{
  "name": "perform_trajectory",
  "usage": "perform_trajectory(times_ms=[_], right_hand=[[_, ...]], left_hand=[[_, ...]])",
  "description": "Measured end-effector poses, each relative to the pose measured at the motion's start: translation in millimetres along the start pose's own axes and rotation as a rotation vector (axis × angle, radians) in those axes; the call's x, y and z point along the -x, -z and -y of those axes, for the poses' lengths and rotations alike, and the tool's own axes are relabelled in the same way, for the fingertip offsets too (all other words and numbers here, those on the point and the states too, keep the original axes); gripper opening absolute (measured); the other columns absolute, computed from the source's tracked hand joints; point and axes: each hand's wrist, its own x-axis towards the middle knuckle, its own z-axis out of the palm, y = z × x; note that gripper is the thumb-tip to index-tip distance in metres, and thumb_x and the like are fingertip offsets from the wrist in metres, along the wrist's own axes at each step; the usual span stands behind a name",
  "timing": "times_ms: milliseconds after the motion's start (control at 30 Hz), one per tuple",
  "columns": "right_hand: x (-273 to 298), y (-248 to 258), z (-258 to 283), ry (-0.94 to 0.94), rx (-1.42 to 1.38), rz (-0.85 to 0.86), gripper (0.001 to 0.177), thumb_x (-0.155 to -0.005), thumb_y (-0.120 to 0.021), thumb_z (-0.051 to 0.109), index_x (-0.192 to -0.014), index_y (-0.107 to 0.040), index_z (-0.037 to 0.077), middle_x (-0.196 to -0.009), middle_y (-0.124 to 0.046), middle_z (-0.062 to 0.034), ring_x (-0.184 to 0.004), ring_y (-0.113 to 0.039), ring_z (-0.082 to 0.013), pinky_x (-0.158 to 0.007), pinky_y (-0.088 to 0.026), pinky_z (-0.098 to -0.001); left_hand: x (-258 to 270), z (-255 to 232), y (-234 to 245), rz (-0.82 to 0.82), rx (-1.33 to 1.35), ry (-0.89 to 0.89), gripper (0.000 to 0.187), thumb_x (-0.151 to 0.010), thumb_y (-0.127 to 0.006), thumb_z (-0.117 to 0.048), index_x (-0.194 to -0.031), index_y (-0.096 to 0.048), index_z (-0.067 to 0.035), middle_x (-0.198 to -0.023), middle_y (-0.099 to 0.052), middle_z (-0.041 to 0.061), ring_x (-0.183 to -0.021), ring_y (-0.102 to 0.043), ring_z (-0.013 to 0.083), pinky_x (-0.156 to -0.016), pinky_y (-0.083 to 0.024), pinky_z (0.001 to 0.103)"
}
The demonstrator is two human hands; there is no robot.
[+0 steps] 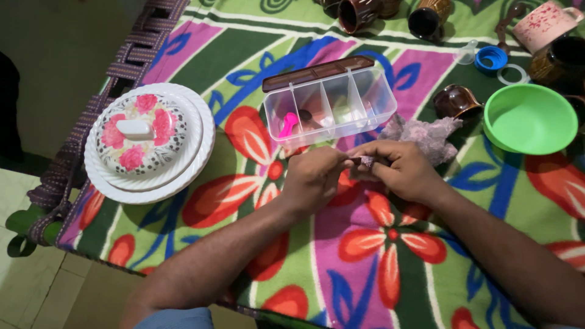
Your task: The person wipes a small container, its lid, a cup, and a plate with a cloth, handling each item separately and placing them back on the workspace.
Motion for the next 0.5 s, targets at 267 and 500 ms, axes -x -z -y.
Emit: perform_trajectory(times_ms=[267, 500], right_hand=[[-1, 7, -9, -0.028, 0.141, 0.042, 0.015, -0.087, -0.079, 0.012, -0.091, -0.070, 0.001, -0.079, -0.073, -0.0044, -0.074, -0.065, -0.0065, -0.066, -0.054, -0.0260], [-9, 15, -35, 0.025, -0.122, -0.232, 0.024, -0.100, -0.066, 0.023, -0.091, -0.071, 0.001, -0.077, -0.072, -0.0012, -0.066, -0.061, -0.0066, -0.059, -0.050, -0.0243]], left_hand=[[4, 25, -11, 0.057, 0.912, 0.669, 0.009, -0.100, -0.068, -0.007, -0.101, -0.070, 0.002, -0.085, -0.072, 0.005, -0.072, -0.068, 0.0090, -0.064, -0.058, 0.026], [1, 34, -15, -0.081, 0.905, 0.771, 0.014, -0.105, -0.064, -0.013, -0.098, -0.066, -0.001, -0.071, -0.063, 0.004, -0.055, -0.060, 0.0093, -0.048, -0.047, 0.025]])
